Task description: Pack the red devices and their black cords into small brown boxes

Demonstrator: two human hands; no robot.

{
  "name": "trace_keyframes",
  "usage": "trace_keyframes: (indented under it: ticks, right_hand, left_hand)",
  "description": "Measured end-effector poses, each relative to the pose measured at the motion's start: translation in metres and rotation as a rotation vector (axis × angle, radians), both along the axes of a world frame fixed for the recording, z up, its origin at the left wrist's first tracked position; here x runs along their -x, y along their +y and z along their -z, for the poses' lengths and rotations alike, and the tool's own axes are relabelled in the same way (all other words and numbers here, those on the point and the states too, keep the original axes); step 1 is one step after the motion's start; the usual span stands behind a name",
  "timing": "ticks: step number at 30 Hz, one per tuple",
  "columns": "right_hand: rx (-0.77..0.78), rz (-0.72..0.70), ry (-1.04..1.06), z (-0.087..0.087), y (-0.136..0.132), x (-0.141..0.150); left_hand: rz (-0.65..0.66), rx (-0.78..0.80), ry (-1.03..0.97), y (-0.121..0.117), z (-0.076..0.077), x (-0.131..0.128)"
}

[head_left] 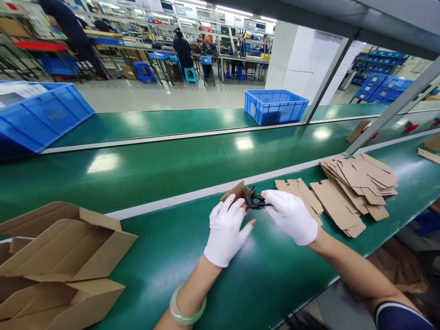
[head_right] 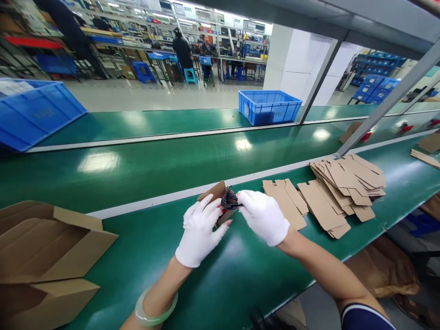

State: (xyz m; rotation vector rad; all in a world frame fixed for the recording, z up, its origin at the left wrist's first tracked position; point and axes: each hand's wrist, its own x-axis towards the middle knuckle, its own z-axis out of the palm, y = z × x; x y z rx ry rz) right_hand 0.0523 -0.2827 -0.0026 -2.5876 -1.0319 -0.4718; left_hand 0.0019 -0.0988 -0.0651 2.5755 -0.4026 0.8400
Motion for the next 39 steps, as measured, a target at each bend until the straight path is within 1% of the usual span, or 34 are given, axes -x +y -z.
trace_keyframes:
  ticks: [2, 3, 4, 5, 8, 12, 14, 16, 17, 18, 19, 20, 21, 22, 23, 24, 25, 26, 27, 29, 31, 33, 35, 36, 37, 39]
  right_hand:
    - [0.361, -0.009, -0.108, -0.009, 0.013, -0.007]
    - [0.504, -0.022, -0.137, -0.012, 0.021, -0.010]
    - [0.613, -0.033, -0.153, -0.014, 0.030, -0.012]
    - [0.690, -0.044, -0.153, -0.014, 0.040, -0.014]
    - [0.831, -0.131, -0.050, -0.008, 0.068, -0.021]
    - [0.927, -0.297, 0.101, 0.006, 0.097, -0.042]
    - [0.944, -0.338, 0.137, 0.007, 0.101, -0.053]
    - [0.955, -0.392, 0.160, 0.002, 0.095, -0.059]
    - [0.920, -0.435, 0.160, -0.001, 0.088, -0.059]
    - [0.846, -0.477, 0.151, -0.004, 0.078, -0.058]
    - [0.730, -0.489, 0.131, -0.006, 0.066, -0.055]
    - [0.580, -0.456, 0.104, -0.006, 0.054, -0.052]
    - [0.415, -0.372, 0.079, -0.005, 0.041, -0.050]
    - [0.260, -0.246, 0.070, -0.001, 0.029, -0.047]
    - [0.141, -0.106, 0.091, 0.005, 0.018, -0.046]
    - [0.049, 0.017, 0.145, 0.011, 0.009, -0.045]
    - [-0.026, 0.105, 0.224, 0.018, 0.004, -0.046]
    - [-0.093, 0.156, 0.314, 0.026, 0.000, -0.046]
    - [-0.157, 0.179, 0.406, 0.032, 0.000, -0.046]
    - [-0.286, 0.173, 0.550, 0.040, 0.005, -0.046]
    - [-0.419, 0.124, 0.647, 0.043, 0.013, -0.043]
    - [-0.545, 0.063, 0.717, 0.041, 0.020, -0.038]
    - [-0.617, 0.022, 0.721, 0.039, 0.026, -0.032]
    - [-0.605, 0.008, 0.673, 0.038, 0.028, -0.030]
    - [-0.555, -0.007, 0.586, 0.038, 0.030, -0.028]
    - [-0.377, -0.043, 0.330, 0.040, 0.034, -0.027]
  left_hand:
    - [-0.020, -0.137, 0.093, 0.003, 0.004, -0.004]
    - [-0.028, -0.179, 0.127, 0.003, 0.006, -0.006]
    - [-0.035, -0.208, 0.149, 0.003, 0.008, -0.008]
    - [-0.039, -0.225, 0.159, 0.003, 0.009, -0.009]
    - [-0.055, -0.257, 0.140, 0.002, 0.010, -0.010]
    - [-0.085, -0.295, 0.132, 0.005, 0.010, -0.012]
    - [-0.080, -0.291, 0.165, 0.008, 0.008, -0.013]
    - [-0.061, -0.285, 0.207, 0.010, 0.006, -0.015]
    - [-0.056, -0.282, 0.229, 0.011, 0.005, -0.015]
    - [-0.057, -0.276, 0.252, 0.012, 0.004, -0.016]
    - [-0.057, -0.270, 0.273, 0.012, 0.004, -0.016]
    - [-0.055, -0.264, 0.288, 0.013, 0.003, -0.017]
    - [-0.050, -0.256, 0.294, 0.013, 0.002, -0.017]
    - [-0.046, -0.246, 0.294, 0.013, 0.002, -0.017]
    - [-0.044, -0.236, 0.287, 0.013, 0.002, -0.017]
    - [-0.047, -0.226, 0.277, 0.012, 0.002, -0.017]
    - [-0.054, -0.218, 0.270, 0.012, 0.002, -0.016]
    - [-0.061, -0.212, 0.266, 0.011, 0.003, -0.016]
    - [-0.061, -0.213, 0.266, 0.011, 0.003, -0.016]
    - [-0.055, -0.217, 0.270, 0.011, 0.004, -0.015]
    - [-0.055, -0.221, 0.291, 0.010, 0.003, -0.015]
    - [-0.064, -0.237, 0.341, 0.008, 0.001, -0.016]
    - [-0.078, -0.268, 0.406, 0.006, -0.002, -0.018]
    - [-0.083, -0.283, 0.438, 0.004, -0.004, -0.019]
    - [-0.089, -0.292, 0.468, 0.003, -0.006, -0.020]
    - [-0.092, -0.292, 0.514, 0.003, -0.008, -0.022]
